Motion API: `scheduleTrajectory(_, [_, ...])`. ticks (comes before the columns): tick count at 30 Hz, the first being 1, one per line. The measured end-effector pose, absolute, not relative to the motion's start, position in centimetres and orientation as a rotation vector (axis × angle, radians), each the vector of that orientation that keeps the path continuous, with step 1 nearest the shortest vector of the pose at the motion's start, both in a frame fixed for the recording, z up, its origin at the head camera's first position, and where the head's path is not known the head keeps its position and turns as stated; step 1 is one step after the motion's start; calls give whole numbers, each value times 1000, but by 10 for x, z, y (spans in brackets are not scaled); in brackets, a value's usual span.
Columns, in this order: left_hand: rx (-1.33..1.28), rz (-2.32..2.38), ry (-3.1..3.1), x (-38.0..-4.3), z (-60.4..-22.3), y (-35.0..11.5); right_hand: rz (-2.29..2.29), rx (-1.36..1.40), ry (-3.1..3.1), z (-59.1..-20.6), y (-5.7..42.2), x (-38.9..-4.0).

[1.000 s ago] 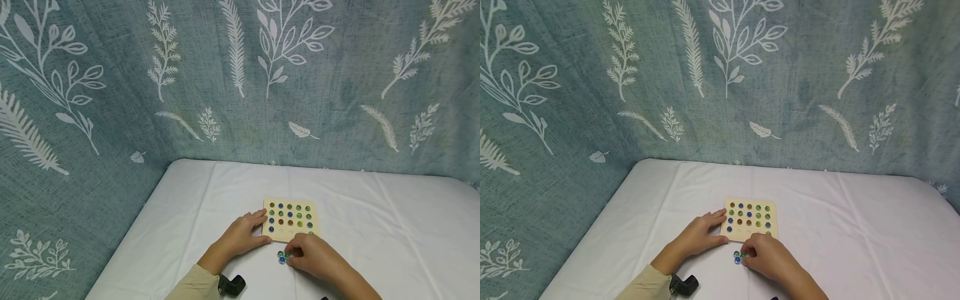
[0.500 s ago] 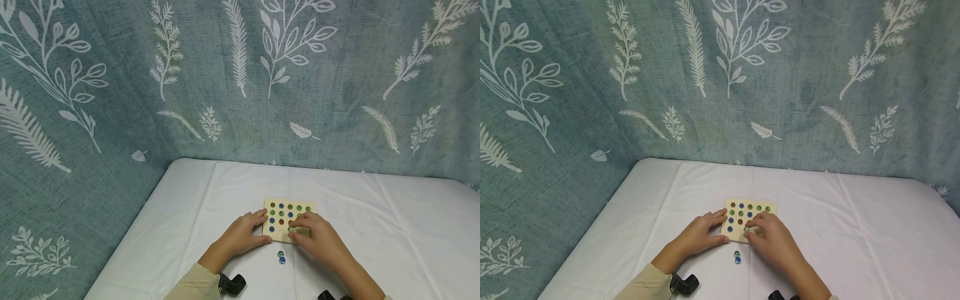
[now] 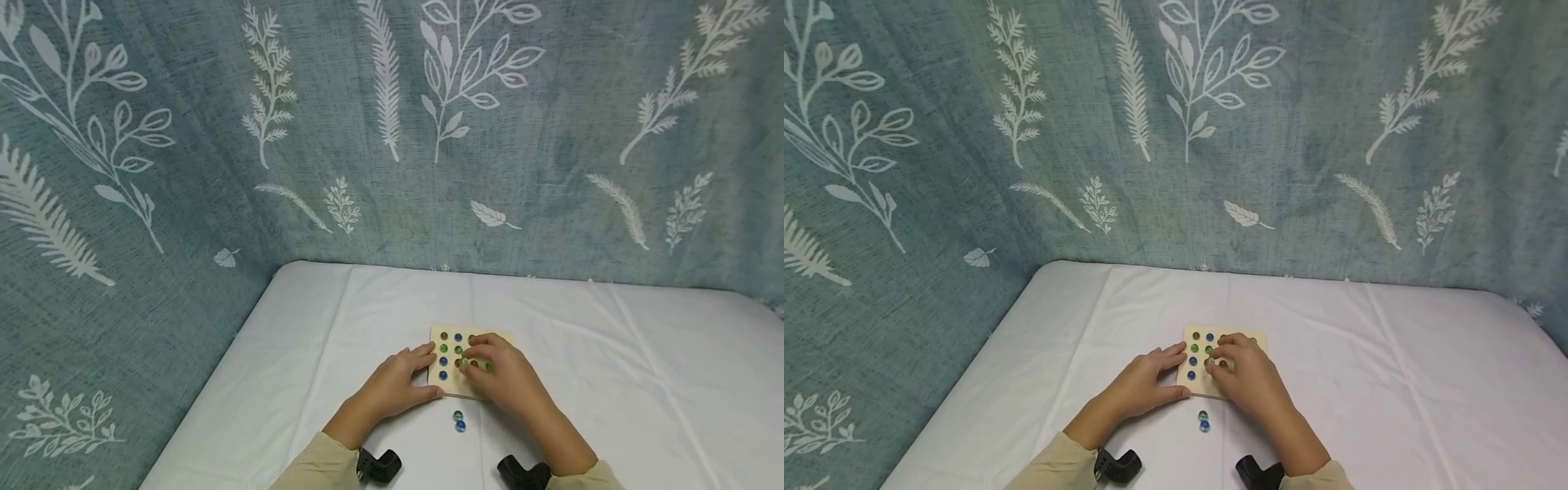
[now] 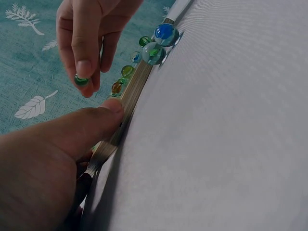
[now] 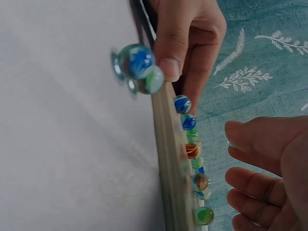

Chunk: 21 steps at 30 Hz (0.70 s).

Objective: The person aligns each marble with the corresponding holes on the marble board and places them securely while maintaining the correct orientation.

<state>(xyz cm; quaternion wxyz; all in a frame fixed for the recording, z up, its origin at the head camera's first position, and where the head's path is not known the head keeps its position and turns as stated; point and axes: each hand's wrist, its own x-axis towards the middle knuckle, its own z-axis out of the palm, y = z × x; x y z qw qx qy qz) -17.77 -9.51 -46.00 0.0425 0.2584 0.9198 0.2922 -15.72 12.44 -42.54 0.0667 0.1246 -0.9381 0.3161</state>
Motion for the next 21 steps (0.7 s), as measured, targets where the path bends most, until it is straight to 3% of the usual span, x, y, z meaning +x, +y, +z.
scheduleTrajectory(21, [771, 903, 2799, -178, -460, -94, 803, 507, -2846, -437, 122, -154])
